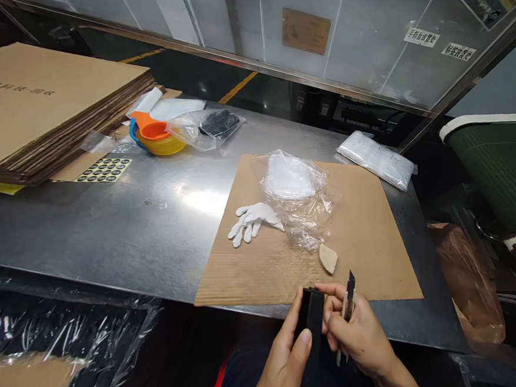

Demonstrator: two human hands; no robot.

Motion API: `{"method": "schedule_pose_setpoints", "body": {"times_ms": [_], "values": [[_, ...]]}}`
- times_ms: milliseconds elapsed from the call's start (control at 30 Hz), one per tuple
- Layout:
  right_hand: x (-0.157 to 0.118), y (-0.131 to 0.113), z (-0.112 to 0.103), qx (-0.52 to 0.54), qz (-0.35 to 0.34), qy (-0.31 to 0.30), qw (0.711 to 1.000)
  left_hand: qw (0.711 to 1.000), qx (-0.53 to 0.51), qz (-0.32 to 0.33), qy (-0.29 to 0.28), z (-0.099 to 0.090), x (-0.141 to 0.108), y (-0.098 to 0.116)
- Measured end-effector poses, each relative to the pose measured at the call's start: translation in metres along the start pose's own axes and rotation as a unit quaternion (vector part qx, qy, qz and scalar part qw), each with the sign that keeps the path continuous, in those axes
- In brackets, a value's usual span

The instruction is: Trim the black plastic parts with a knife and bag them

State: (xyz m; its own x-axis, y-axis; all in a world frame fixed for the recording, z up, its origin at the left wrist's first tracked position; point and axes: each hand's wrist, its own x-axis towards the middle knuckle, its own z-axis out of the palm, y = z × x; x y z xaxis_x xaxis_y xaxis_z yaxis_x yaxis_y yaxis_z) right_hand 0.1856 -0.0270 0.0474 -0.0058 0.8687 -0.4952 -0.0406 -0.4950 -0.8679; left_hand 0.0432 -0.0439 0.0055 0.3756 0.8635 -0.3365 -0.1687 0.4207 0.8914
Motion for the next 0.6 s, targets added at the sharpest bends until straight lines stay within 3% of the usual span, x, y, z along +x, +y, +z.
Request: {"method": "schedule_pose_setpoints", "body": {"times_ms": [600], "values": [[-0.0042,0.0044,-0.0042,0.047,-0.015,-0.018,0.999,1.000,0.005,0.009,0.002,0.0014,-0.0007,0.0029]]}}
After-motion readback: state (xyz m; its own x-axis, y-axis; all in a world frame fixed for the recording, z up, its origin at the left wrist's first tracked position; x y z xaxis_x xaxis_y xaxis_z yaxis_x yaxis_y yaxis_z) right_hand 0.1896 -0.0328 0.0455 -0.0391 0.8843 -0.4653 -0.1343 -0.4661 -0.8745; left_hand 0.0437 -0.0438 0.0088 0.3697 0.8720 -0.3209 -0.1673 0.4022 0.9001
